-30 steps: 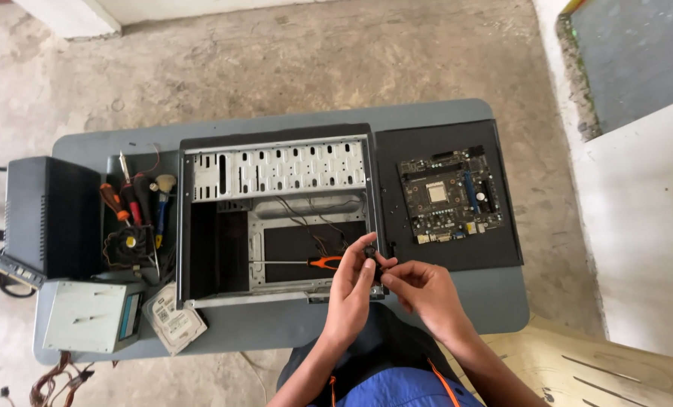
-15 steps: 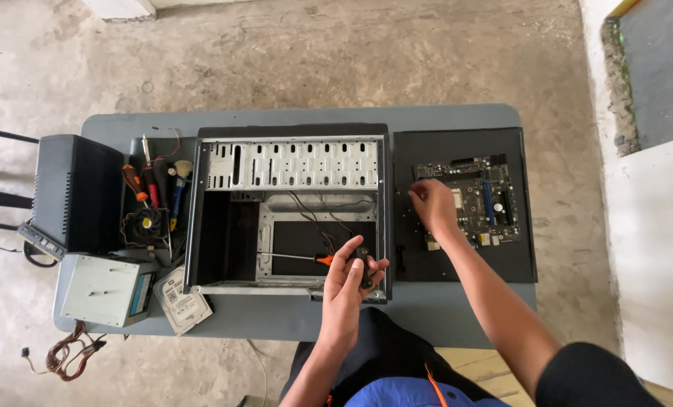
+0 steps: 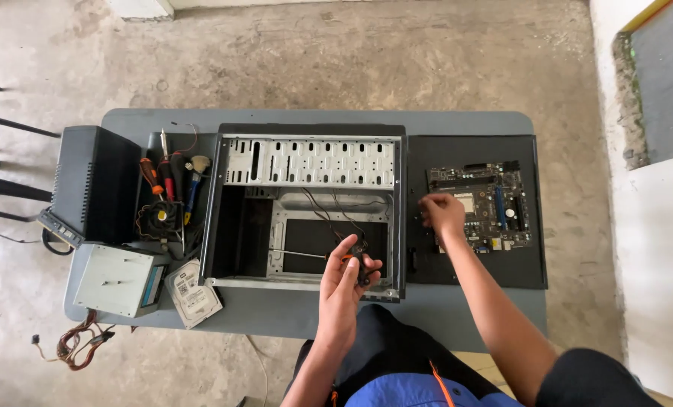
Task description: Removing a motherboard from a PC case and unscrewing components from it on a repair bench.
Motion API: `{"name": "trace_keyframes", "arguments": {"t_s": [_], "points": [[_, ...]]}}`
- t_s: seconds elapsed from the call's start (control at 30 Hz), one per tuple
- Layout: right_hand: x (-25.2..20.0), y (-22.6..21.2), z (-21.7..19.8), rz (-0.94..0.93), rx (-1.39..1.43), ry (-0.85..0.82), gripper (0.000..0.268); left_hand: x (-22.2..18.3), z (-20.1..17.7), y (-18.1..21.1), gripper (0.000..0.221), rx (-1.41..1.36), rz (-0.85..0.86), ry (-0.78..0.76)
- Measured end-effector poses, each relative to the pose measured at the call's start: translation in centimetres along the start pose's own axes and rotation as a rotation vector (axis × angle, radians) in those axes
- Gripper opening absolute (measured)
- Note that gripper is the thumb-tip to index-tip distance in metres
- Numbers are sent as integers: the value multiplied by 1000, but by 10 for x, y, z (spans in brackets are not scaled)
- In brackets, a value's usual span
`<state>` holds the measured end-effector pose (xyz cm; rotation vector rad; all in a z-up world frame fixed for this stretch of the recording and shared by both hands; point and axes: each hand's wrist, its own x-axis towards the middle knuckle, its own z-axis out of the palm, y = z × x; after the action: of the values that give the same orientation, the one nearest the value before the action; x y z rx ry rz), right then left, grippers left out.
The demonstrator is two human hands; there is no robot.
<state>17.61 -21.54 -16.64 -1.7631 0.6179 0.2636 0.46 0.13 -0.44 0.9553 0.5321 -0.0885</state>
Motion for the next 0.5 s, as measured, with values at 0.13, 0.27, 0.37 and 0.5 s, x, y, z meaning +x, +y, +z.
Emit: {"name": "trace_keyframes", "arguments": {"t_s": [0.13, 0.27, 0.37, 0.5], "points": [[-87, -11, -38, 99, 93, 4, 18, 9, 12, 8, 45, 100, -49, 1], [-175, -38, -56, 138, 265, -117, 26, 22, 13, -3, 45, 153, 26, -124], [-210, -49, -60, 72, 412, -125, 27, 25, 20, -8, 46, 71, 82, -226], [-237, -70, -59, -35, 520, -194, 23, 22, 33, -11, 47, 70, 111, -299]]}}
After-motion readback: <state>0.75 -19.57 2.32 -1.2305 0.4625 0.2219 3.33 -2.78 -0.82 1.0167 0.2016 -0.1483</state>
